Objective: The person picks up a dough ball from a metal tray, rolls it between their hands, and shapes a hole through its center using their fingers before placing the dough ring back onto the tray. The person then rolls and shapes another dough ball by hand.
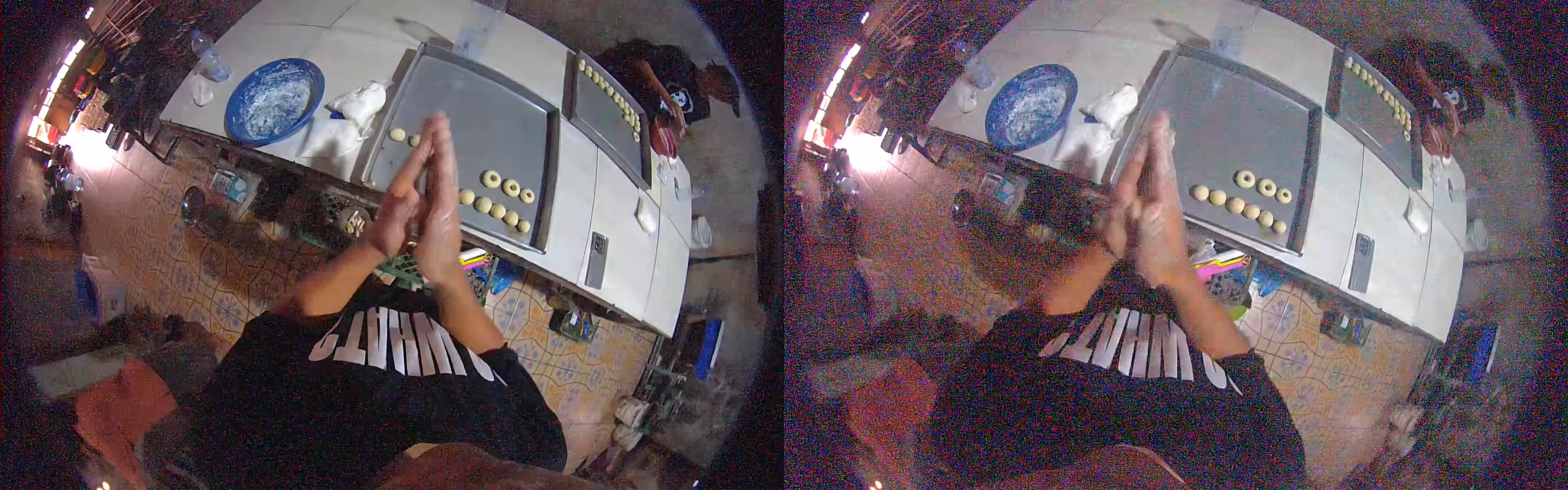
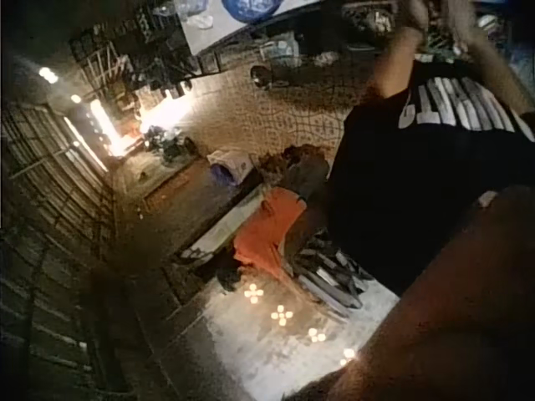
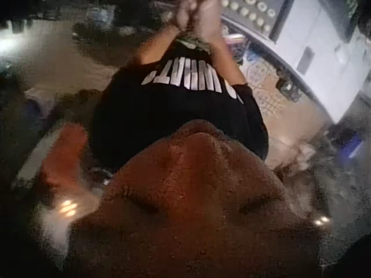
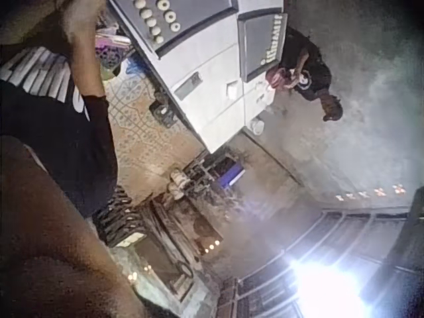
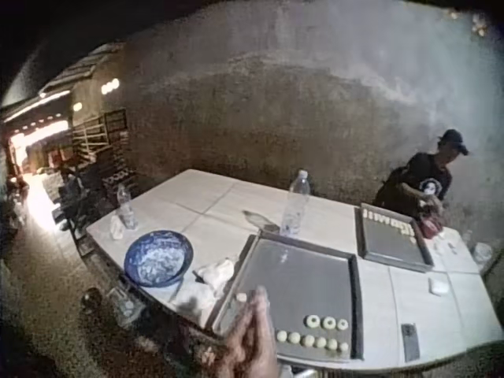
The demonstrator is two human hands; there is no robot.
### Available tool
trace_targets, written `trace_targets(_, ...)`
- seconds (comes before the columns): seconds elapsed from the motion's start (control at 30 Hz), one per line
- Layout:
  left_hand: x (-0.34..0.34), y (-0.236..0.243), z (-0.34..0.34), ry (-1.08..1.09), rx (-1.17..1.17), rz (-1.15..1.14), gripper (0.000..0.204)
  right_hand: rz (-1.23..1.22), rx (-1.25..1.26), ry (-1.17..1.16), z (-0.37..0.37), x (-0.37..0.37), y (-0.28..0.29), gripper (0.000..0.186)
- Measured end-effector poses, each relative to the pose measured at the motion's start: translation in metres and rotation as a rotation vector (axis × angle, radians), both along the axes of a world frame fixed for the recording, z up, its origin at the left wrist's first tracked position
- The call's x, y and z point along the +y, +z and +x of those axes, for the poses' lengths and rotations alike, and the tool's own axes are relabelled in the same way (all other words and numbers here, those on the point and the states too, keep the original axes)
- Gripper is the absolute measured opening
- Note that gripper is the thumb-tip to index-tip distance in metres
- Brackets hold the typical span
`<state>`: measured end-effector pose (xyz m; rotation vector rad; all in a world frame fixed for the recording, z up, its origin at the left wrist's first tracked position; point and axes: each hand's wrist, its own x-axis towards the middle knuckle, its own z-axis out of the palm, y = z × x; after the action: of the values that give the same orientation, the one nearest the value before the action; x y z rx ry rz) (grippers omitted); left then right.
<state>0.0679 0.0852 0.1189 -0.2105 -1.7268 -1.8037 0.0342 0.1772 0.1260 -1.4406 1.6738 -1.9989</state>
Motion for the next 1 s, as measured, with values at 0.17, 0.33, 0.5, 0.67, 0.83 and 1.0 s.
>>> trace_targets(0.17, 0.016, 0.008, -0.009, -0.006, 0.063, 0.178, 0.105, 0.086, 0.123, -0.168, -0.022, 0.002, -0.018, 0.098)
trace_targets(0.33, 0.022, -0.026, -0.017, -0.159, -0.006, 0.422, 0.083, 0.009, 0.049, -0.127, -0.013, 0.010, 0.000, 0.093)
trace_targets(0.5, 0.039, -0.008, -0.018, -0.178, 0.104, 0.508, 0.090, 0.154, 0.139, -0.282, -0.033, 0.021, -0.017, 0.087)
trace_targets(0.67, 0.028, -0.018, -0.025, -0.098, 0.053, 0.293, 0.093, 0.165, -0.218, -0.200, -0.001, 0.020, -0.006, 0.082)
trace_targets(0.83, 0.047, -0.003, -0.021, -0.193, 0.050, 0.328, 0.092, 0.075, 0.100, -0.327, -0.047, 0.025, -0.015, 0.094)
trace_targets(1.0, 0.021, -0.013, -0.039, -0.075, -0.002, 0.444, 0.086, 0.081, -0.025, -0.110, -0.008, 0.023, -0.019, 0.099)
